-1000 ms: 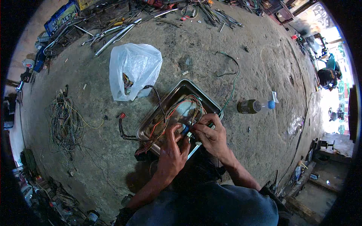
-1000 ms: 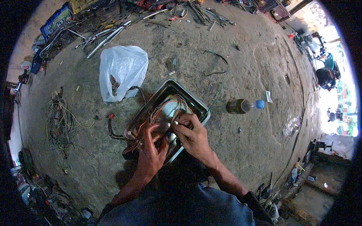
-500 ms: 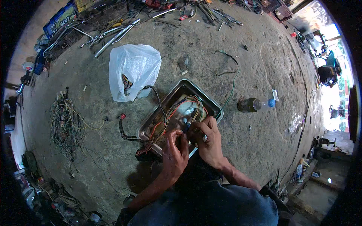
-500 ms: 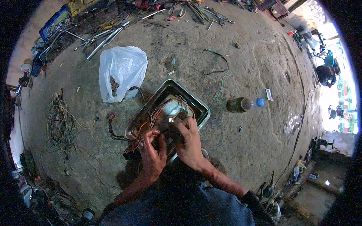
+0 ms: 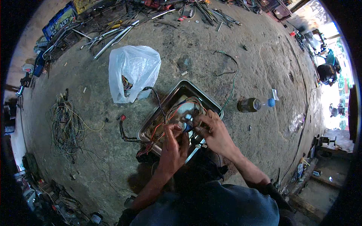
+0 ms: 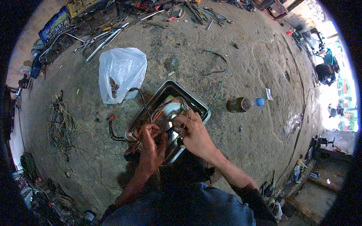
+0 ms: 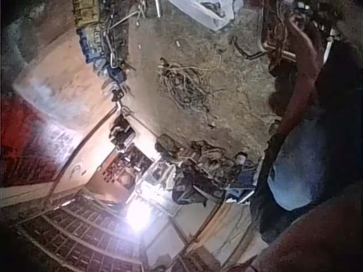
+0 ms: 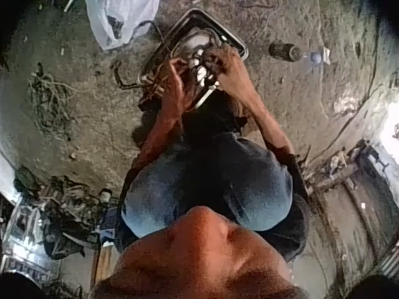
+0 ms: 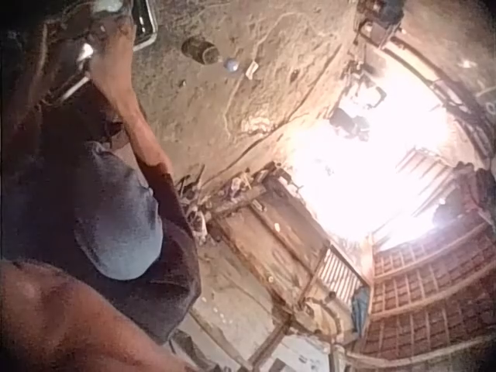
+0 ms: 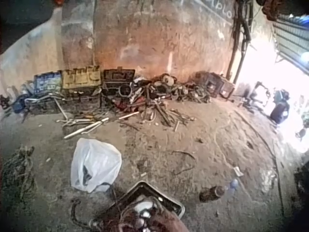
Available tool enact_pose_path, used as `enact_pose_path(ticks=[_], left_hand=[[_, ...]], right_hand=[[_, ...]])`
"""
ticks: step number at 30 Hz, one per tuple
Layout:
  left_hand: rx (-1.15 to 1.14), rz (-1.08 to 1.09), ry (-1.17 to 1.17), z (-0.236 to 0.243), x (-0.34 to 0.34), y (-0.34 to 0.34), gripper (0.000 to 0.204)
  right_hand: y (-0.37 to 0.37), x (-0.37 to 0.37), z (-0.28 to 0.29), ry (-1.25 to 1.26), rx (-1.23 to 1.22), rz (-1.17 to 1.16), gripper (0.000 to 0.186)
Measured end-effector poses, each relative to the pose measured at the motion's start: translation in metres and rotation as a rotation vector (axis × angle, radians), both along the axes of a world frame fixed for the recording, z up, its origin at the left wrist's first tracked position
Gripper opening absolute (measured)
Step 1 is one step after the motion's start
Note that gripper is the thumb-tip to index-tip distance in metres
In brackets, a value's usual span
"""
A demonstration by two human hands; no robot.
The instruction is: Repairing and cleaning a motorcycle wiring harness using solvent in a metal tray.
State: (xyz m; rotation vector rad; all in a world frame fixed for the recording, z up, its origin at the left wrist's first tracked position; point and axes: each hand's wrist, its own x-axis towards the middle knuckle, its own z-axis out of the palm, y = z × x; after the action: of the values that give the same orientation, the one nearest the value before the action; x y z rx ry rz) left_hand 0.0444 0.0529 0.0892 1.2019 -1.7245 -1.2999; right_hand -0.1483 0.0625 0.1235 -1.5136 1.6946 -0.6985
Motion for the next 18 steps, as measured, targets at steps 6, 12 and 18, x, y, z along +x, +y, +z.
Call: enact_pose_path(ticks=[6,12,18], left_hand=[[0.429,-0.010,0.235,-0.002,0.010,-0.003,0.036],[0.899,0.118,0.523,-0.003,0.010,-0.006,0.027],[0.997,-0.042,0.598,0.009,0.013,-0.015,0.031]], right_hand=[[-0.015,-0.005,-0.011,-0.145,0.044,0.005,0.016],[-0.016,-0.007,-0.019,-0.160,-0.003,0.002,0.017],[-0.003,-0.013,0.003,-0.031,-0.036,-0.031,0.016]])
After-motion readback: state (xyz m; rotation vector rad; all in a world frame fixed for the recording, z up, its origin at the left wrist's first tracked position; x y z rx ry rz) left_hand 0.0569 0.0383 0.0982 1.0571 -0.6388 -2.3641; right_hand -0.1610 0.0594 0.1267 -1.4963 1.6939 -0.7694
